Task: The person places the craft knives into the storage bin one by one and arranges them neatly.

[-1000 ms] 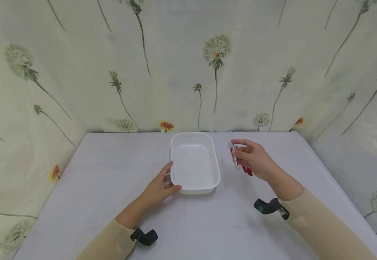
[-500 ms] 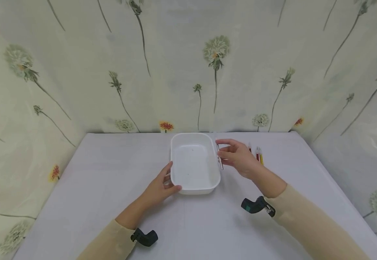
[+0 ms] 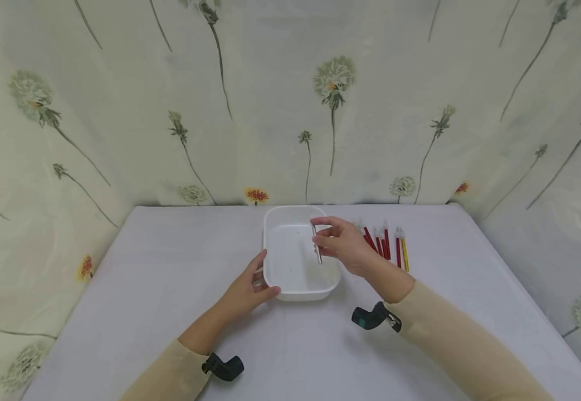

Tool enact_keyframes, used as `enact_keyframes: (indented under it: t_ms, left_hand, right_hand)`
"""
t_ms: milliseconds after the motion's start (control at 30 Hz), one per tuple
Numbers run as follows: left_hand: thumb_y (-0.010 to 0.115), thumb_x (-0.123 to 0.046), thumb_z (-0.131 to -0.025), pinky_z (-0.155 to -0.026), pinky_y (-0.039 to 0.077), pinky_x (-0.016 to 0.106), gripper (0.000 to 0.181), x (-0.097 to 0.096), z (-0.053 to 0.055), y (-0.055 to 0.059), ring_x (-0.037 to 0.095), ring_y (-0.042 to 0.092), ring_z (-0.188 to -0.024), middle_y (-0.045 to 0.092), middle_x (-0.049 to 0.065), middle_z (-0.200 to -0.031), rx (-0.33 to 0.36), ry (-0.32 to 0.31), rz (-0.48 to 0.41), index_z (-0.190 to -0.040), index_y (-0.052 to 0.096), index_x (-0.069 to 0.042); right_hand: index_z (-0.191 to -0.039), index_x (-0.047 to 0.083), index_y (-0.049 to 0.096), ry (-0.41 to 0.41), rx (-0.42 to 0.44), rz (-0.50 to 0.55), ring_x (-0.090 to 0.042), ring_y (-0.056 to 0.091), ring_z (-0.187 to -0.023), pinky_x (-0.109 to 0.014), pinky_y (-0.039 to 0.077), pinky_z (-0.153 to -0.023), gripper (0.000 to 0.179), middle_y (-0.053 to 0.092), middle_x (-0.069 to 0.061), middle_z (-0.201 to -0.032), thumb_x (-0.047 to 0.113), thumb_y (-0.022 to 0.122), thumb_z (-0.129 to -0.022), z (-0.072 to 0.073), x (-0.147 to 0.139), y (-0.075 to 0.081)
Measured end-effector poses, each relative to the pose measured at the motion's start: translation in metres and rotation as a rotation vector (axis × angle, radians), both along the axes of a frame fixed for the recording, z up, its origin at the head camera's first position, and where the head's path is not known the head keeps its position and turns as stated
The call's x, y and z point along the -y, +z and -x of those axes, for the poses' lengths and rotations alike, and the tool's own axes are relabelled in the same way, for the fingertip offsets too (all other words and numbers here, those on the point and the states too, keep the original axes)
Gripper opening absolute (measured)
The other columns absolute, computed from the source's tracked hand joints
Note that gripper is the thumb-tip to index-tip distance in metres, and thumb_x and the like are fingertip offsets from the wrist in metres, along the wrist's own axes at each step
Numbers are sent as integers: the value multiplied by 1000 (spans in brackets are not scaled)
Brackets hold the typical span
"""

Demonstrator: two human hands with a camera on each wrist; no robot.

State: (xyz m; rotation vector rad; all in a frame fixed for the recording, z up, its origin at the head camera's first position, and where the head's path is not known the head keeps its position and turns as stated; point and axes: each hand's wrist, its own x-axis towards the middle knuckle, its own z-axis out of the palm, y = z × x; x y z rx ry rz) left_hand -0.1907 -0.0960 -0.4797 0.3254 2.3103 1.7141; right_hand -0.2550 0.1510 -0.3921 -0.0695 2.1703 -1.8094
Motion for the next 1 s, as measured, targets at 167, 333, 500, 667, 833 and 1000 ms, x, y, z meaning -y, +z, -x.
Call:
enact_keyframes:
  t_ms: [167, 333, 500, 667, 833, 1000]
  left_hand:
    - [73, -30, -79, -91, 47, 35, 92, 0, 0, 0, 28, 44, -125, 24, 6, -150, -1, -1, -1, -148, 13, -26]
    - [73, -27, -79, -91, 47, 35, 91, 0, 0, -2, 28, 43, -126, 24, 6, -150, 0, -3, -9, -148, 13, -27]
    - [72, -23, -80, -92, 46, 36, 91, -1, 0, -2, 29, 41, -127, 23, 9, -150, -8, -11, -30, -148, 12, -25]
    - [71, -18, -81, -94, 44, 40, 90, 0, -6, 12, 34, 37, -129, 21, 14, -150, 6, -22, -47, -148, 11, -21]
    - [70, -18, -82, -94, 45, 39, 88, 0, -14, 31, 37, 38, -128, 23, 18, -149, 7, -31, -62, -148, 12, -16]
    - [71, -21, -81, -92, 46, 39, 90, 0, -14, 29, 40, 38, -126, 23, 22, -147, -27, -37, -80, -148, 11, -12]
  right_hand:
    - [-125, 23, 55, 19, 7, 23, -37, 56, -107, -33, 52, -83, 43, 54, -16, -108, 15, 67, -84, 4, 10, -8]
    - [-127, 20, 54, 38, 23, 27, -39, 55, -108, -34, 53, -82, 44, 55, -16, -108, 12, 66, -85, 10, 20, -15]
    - [-125, 18, 55, 29, 51, 37, -36, 58, -101, -36, 54, -80, 42, 56, -16, -105, 9, 65, -85, 15, 33, -19]
    - [-123, 17, 56, 29, 52, 27, -29, 61, -92, -35, 54, -78, 40, 58, -16, -103, 7, 64, -85, 21, 45, -26]
    - [-125, 16, 55, 36, 58, 17, -32, 60, -92, -35, 55, -76, 43, 58, -15, -102, 6, 65, -85, 29, 55, -38]
    - [-129, 13, 52, 40, 78, -2, -27, 60, -88, -34, 55, -76, 46, 58, -14, -103, 6, 64, -85, 39, 62, -53]
